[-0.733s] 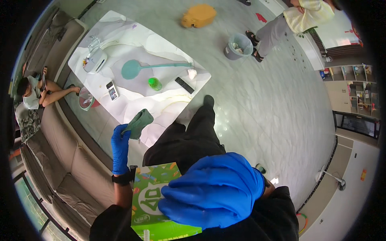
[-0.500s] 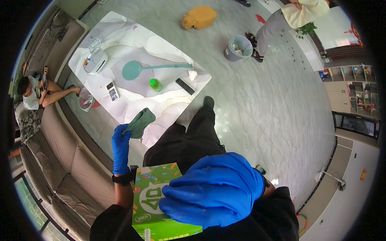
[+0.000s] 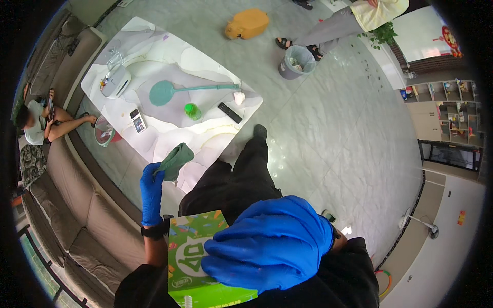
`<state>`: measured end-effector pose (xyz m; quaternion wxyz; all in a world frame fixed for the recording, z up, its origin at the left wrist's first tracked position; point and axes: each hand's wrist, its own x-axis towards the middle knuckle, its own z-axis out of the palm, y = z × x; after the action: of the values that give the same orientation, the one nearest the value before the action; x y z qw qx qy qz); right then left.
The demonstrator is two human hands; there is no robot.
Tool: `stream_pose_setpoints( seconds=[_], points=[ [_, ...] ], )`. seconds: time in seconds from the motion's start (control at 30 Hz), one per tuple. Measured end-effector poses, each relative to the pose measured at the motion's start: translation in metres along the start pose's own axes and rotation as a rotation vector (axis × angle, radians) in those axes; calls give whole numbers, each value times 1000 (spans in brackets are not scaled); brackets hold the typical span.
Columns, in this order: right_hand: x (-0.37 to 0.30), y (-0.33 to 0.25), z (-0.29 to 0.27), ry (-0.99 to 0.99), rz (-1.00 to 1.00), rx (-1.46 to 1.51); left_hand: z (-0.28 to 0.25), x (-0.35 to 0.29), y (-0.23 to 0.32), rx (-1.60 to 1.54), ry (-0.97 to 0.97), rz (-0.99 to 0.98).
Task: The person organizes items in a drawer, including a green plastic case, a beaded bracelet, and a small box, then wipes the table and a nearby cabinet with a cloth.
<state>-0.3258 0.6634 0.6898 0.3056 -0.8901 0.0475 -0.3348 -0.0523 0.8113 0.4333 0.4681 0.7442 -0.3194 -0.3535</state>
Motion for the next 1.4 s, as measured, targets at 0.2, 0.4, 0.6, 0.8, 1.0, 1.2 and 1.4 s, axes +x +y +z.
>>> stream_pose_setpoints(
  seconds=[0.2,0.4,0.6,0.8,1.0,1.2,1.4],
  points=[
    [5,9,7,20,-39,20,-1,-1,-8,9,54,-26],
    [11,28,13,-74,18,52,-4,-5,-21,-31,94,-53],
    [-7,92,51,-228,484,-1,-17,-22,-40,92,137,-205],
    [-107,263,180,-377,726,-77,-25,-59,-72,196,181,-319],
    [-206,381,312,-313,940,-83,-22,-86,-76,185,277,-432],
    [-234,393,375,-231,1161,-69,-11,-106,-77,103,322,-438],
    [-248,359,342,-208,1134,-203,0,-84,-54,171,120,-373]
  ],
)
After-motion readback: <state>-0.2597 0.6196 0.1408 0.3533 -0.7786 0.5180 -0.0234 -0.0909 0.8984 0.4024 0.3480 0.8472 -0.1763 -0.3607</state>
